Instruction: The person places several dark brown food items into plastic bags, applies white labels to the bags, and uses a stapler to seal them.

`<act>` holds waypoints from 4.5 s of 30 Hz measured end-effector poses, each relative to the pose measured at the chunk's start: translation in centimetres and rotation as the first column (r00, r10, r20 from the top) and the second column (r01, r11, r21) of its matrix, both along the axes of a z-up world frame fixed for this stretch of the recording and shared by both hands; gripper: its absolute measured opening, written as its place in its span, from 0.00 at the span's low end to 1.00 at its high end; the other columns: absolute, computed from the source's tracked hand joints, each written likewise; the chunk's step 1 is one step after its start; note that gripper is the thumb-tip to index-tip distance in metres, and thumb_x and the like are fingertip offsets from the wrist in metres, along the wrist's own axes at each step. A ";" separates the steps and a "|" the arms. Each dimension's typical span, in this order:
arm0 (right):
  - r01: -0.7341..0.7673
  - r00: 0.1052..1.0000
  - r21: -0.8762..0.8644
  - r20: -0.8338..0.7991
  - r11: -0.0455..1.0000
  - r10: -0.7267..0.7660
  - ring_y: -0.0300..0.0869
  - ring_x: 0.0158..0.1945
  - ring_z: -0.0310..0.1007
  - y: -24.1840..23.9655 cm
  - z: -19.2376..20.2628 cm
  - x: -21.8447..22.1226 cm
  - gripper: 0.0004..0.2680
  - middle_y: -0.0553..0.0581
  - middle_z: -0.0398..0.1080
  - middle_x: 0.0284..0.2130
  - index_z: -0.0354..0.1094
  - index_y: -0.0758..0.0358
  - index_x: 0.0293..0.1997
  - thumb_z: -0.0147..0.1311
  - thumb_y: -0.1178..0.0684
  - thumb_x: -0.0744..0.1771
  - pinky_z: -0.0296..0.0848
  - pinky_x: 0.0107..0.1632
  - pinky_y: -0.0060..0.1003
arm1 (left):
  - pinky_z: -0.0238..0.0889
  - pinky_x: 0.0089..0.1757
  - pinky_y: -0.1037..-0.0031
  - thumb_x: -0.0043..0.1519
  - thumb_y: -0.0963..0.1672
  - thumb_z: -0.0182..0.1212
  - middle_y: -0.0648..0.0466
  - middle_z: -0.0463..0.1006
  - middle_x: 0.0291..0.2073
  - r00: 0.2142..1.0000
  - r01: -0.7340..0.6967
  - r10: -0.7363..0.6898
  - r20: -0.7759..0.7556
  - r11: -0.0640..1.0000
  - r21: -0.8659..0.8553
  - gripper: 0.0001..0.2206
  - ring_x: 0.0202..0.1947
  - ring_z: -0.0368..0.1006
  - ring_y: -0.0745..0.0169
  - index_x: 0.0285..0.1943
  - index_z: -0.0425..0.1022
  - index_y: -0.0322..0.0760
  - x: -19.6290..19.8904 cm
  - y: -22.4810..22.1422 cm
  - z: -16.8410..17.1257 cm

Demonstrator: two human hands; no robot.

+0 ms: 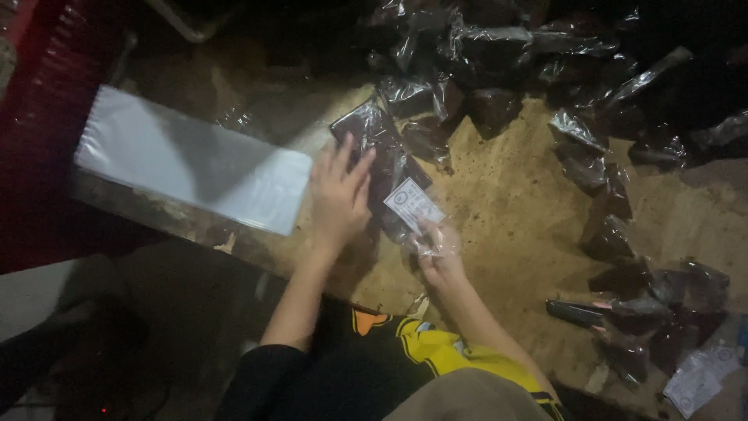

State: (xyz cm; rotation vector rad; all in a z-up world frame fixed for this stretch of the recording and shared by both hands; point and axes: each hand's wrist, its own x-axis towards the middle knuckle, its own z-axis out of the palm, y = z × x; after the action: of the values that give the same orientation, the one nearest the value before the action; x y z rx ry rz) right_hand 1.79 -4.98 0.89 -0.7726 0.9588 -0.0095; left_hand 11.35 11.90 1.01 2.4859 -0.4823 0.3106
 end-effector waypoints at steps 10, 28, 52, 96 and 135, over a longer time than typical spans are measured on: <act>-0.221 0.975 -0.286 -0.043 0.932 0.218 0.38 0.20 0.72 0.4 -0.6 1.1 0.08 0.55 0.68 0.22 0.70 0.70 0.35 0.65 0.57 0.64 0.74 0.20 0.31 | 0.51 0.61 0.38 0.70 0.51 0.49 0.56 0.63 0.71 0.980 0.101 -0.063 -0.187 0.974 0.204 0.16 0.74 0.51 0.45 0.65 0.73 0.65 1.8 0.9 2.5; -0.471 0.876 -0.449 -0.134 0.759 0.464 0.41 0.15 0.65 0.0 8.0 3.2 0.09 0.58 0.67 0.14 0.71 0.66 0.22 0.63 0.54 0.62 0.65 0.17 0.34 | 0.50 0.65 0.50 0.69 0.50 0.52 0.58 0.70 0.66 0.951 0.082 -0.089 -0.295 0.996 -0.034 0.13 0.71 0.57 0.48 0.59 0.79 0.63 1.5 1.1 2.2; -0.663 0.684 -0.717 -0.463 0.216 0.563 0.49 0.51 0.78 -15.8 4.5 7.3 0.11 0.56 0.78 0.44 0.77 0.53 0.52 0.61 0.49 0.65 0.73 0.54 0.46 | 0.42 0.63 0.29 0.52 0.59 0.69 0.48 0.59 0.70 0.903 -0.032 0.148 -0.403 0.959 0.282 0.34 0.74 0.44 0.39 0.66 0.67 0.51 4.6 -2.8 5.9; -0.687 0.326 -0.484 -0.872 -0.542 0.365 0.60 0.55 0.75 -13.0 16.2 0.3 0.17 0.64 0.66 0.59 0.57 0.42 0.67 0.46 0.38 0.69 0.77 0.48 0.56 | 0.63 0.39 0.63 0.63 0.44 0.56 0.51 0.65 0.38 0.888 0.415 -0.355 0.292 0.893 -0.176 0.04 0.39 0.69 0.49 0.39 0.71 0.39 -3.8 -12.6 5.0; 0.174 0.981 0.569 -0.032 0.803 -0.190 0.35 0.39 0.78 -7.9 -1.3 -6.1 0.05 0.47 0.79 0.34 0.76 0.58 0.36 0.54 0.54 0.69 0.74 0.46 0.30 | 0.42 0.67 0.40 0.63 0.40 0.57 0.48 0.71 0.66 0.843 0.317 -0.400 0.361 0.910 0.267 0.12 0.71 0.59 0.37 0.54 0.79 0.35 -9.8 -10.1 3.9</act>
State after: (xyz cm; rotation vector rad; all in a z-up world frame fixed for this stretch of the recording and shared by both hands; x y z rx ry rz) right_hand -4.32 -12.91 -0.42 -0.1187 0.9394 0.0974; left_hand 1.58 1.76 4.90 2.4458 -1.1931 0.6619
